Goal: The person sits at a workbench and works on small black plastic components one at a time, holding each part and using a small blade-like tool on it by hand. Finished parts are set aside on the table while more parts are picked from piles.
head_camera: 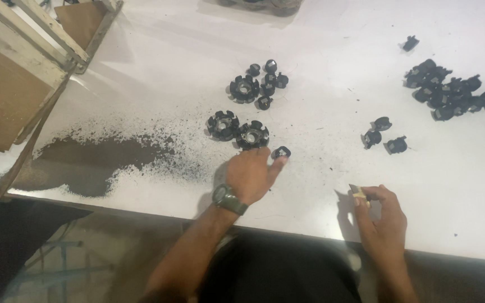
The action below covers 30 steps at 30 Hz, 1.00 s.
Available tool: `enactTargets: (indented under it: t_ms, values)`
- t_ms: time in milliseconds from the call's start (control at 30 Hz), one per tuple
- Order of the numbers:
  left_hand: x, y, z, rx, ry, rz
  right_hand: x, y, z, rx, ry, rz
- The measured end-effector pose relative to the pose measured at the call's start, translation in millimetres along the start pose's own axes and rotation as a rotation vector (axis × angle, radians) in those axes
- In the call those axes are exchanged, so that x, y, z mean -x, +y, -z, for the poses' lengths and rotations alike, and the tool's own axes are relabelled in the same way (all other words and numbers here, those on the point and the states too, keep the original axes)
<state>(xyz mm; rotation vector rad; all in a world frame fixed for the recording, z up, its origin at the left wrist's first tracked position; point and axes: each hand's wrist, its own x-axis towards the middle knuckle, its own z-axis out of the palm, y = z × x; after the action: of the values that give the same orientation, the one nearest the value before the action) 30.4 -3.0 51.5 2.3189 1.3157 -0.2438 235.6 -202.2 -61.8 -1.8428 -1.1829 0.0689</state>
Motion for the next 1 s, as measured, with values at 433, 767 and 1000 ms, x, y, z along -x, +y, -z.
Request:
enactTargets:
  t_ms: [433,767,1000]
  values:
    - [-5,11,-84,0.013,0.406,-0.700,-11,-13,6,0.086,-0.164,0.267]
    - [33,-15,-100,0.203,0.449,-0.683,-6,-59,-20,0.089,-0.341,0.326]
    - [41,-25,-84,0.273,0.433,-0.574,-2,-52,-25,0.100,-0.356,0.316]
